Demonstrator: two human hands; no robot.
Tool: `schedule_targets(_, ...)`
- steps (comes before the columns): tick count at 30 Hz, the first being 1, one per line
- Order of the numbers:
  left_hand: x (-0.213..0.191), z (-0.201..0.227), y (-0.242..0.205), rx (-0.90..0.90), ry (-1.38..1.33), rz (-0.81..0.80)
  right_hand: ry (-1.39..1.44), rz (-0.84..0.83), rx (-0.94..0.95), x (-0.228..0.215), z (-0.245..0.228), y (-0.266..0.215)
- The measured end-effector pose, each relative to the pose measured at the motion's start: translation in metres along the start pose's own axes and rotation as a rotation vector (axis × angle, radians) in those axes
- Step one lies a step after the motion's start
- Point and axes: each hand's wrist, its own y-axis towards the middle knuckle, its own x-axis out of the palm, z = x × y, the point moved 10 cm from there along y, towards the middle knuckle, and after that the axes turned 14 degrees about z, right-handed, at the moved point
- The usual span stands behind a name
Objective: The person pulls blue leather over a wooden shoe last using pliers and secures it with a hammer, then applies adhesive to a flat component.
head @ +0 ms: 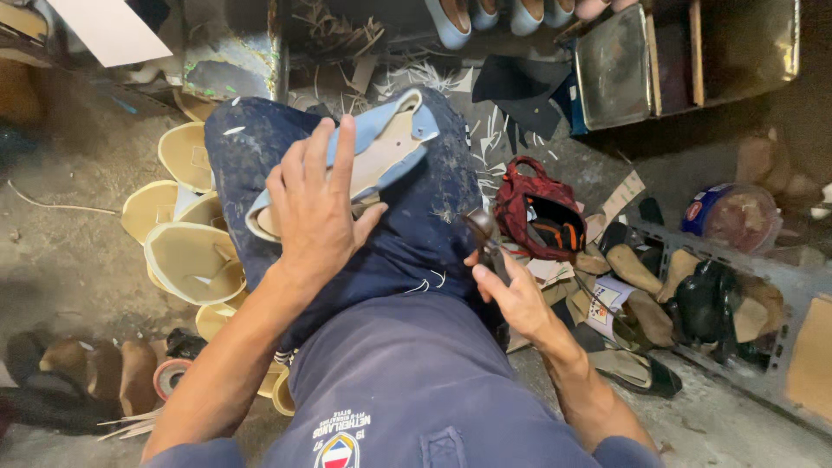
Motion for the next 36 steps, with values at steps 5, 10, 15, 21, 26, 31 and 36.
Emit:
schedule_targets(5,0.025,-0.007,0.028,0.052,-0.192,-0.013,0.004,-0.044,-0.160,-0.002,-0.043,0.027)
schedule_targets(10,0.040,0.012,0.056,0.124,-0.115,0.002,-0.139,-0.173,-0.245,0.002,-0.100,0.037)
schedule_targets(15,0.045,0.017,0.046,0.097,-0.240,-0.067,-0.020,-0.311,-0.200,0.005,-0.121,0.036)
schedule_targets(21,0.053,0.014,0.024,-0.071,-0.392,-0.310,-0.506,-0.172,-0.561,0.002,-0.145,0.037)
schedule_targets(26,0.039,0.027,0.013,0.025,-0.320,-0.180,-0.655,-0.099,-0.609,-0.009,-0.152,0.033)
schedule_targets(31,0.040,0.039,0.001,0.136,-0.160,-0.126,-0.701,-0.236,-0.486,-0.014,-0.150,0.029)
schedule_targets(36,0.041,0.044,0.001,0.196,-0.088,-0.103,-0.652,-0.337,-0.356,-0.014,-0.156,0.020)
